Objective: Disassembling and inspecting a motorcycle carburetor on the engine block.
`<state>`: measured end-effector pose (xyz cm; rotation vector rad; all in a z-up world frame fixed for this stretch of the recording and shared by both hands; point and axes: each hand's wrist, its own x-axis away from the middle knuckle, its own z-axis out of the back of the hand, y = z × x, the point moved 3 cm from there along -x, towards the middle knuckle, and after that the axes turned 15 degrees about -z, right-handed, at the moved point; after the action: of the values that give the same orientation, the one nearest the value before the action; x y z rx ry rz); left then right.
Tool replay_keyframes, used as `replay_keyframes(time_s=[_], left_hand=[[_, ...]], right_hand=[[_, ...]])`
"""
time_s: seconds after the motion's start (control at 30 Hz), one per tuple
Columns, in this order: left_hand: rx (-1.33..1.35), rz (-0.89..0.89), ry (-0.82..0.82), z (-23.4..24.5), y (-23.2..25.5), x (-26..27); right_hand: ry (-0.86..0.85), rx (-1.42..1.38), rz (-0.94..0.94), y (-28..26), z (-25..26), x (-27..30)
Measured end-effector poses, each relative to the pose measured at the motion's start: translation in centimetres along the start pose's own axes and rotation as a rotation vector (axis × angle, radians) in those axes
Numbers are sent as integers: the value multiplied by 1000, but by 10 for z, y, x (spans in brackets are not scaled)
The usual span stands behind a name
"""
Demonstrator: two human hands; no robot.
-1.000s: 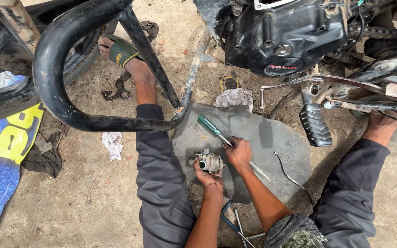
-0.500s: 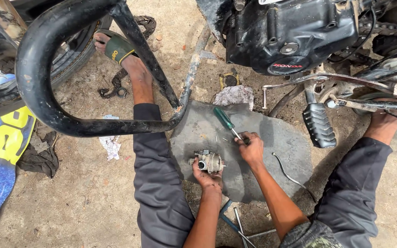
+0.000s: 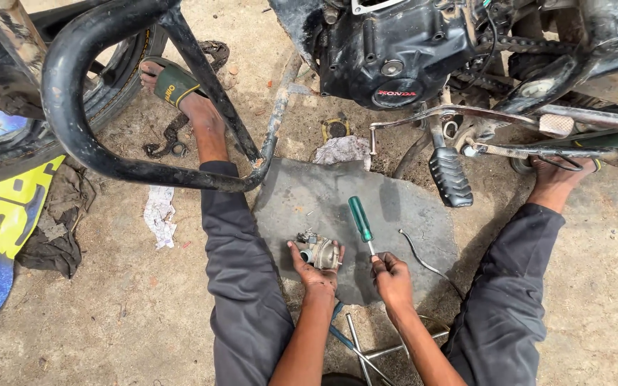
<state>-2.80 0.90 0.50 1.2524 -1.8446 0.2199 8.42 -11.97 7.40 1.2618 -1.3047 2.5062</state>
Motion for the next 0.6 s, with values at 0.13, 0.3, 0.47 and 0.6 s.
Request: replay_keyframes(time_s=[0.13, 0.3, 0.47, 0.6], left_hand=[[-47, 76, -38, -28, -6, 7], [-63, 49, -158, -22, -25, -8], [-70, -24, -176, -14, -26, -25], [-39, -43, -194, -22, -3, -17]], right_hand=[[-88, -61, 36, -32, 13, 61], [18, -320, 413, -39, 36, 134], [-9, 110, 412, 52, 25, 48], [-24, -10, 223, -7, 51, 84]])
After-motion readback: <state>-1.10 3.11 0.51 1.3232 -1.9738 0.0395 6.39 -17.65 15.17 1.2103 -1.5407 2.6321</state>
